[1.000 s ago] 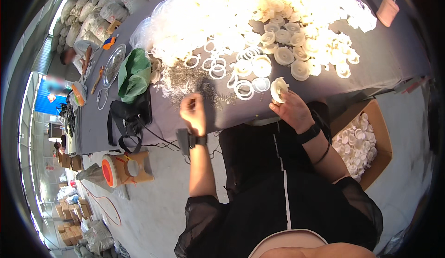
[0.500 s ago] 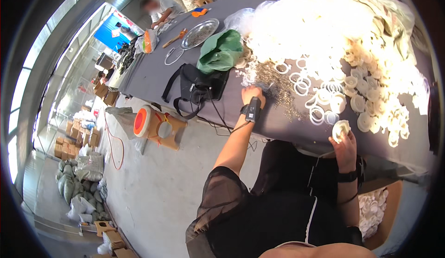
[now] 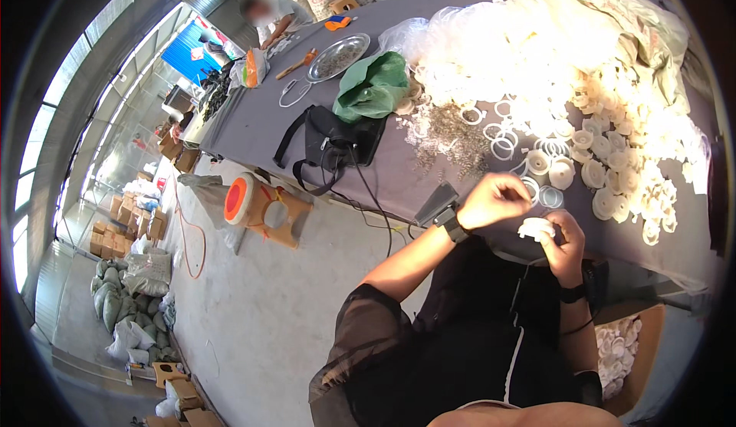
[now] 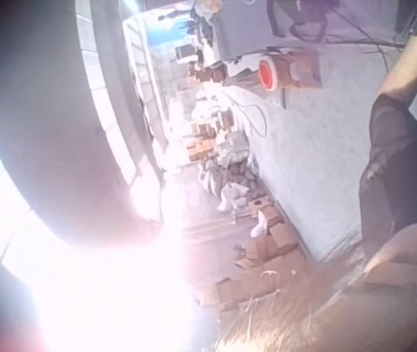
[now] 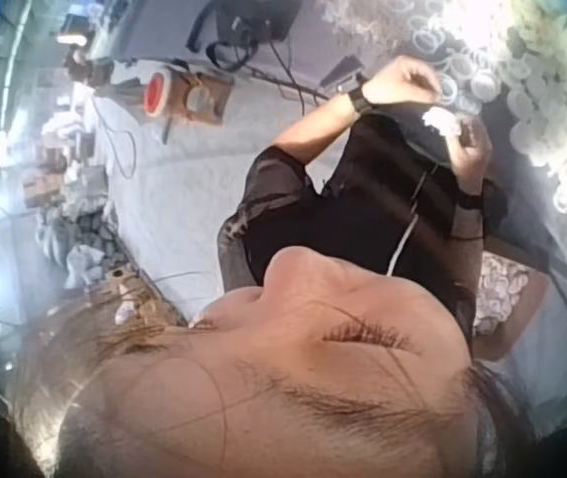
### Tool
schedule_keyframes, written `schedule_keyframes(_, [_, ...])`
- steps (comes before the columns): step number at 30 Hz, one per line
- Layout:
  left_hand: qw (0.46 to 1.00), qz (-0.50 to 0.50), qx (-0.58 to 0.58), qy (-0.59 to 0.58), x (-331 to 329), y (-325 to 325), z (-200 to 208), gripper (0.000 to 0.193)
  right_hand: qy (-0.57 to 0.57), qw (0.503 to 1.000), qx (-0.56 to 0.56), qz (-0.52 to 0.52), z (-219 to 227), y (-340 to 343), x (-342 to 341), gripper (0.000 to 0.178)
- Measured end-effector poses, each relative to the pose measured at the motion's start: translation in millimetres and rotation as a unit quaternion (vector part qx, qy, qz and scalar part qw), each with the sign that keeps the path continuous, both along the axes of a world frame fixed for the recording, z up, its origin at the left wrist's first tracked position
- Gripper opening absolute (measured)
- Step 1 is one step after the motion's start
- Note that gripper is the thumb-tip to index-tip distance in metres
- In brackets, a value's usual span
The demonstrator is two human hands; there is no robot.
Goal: The person assembles small plastic rings, metal washers, and pins by hand at a workstation.
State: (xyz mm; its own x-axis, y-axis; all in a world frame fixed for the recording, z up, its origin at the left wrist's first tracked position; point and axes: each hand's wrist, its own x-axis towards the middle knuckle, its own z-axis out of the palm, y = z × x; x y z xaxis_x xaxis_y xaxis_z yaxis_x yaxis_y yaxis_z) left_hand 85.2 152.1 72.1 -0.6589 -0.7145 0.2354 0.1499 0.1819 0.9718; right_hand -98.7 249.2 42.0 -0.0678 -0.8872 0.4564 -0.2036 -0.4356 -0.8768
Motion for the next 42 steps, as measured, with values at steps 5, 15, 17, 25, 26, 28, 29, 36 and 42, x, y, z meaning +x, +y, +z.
schedule_keyframes(5, [0.973,-0.170,0.155,-0.012,3.5,8.8,3.7,0.014,0.016,0.999,-0.021,0.035,21.3,10.0,0.0,0.020])
schedule_keyframes(15, [0.981,-0.124,0.147,0.000,-0.9,21.8,5.5,0.010,-0.010,0.999,0.009,0.036,19.9,15.6,-1.7,0.021])
schedule_keyframes(17, [0.980,-0.122,0.158,0.007,-1.3,21.5,5.8,0.010,-0.025,0.999,0.012,0.037,20.0,14.6,-2.3,0.021])
schedule_keyframes(25, [0.983,-0.097,0.156,-0.002,-3.4,25.3,8.8,0.014,-0.120,0.989,0.060,0.058,11.2,12.6,-5.5,0.017])
schedule_keyframes(26, [0.983,-0.098,0.156,-0.002,-3.1,26.7,9.2,0.014,-0.120,0.989,0.061,0.057,11.7,12.6,-6.0,0.017])
schedule_keyframes(28, [0.996,-0.063,0.065,-0.007,-1.8,31.0,9.9,0.017,-0.132,0.986,0.089,0.057,13.6,12.7,-6.3,0.016])
schedule_keyframes(29, [0.996,-0.064,0.066,-0.007,-1.5,33.2,10.8,0.017,-0.132,0.986,0.090,0.056,13.8,12.6,-6.4,0.016])
schedule_keyframes(36, [0.999,-0.037,0.021,-0.026,-4.7,45.2,17.9,0.022,-0.078,0.996,0.045,0.024,12.1,11.6,-3.9,0.016])
schedule_keyframes(42, [0.997,-0.052,0.020,-0.045,-1.3,45.0,8.2,0.019,0.052,0.998,-0.013,-0.018,25.6,14.3,-2.7,0.016])
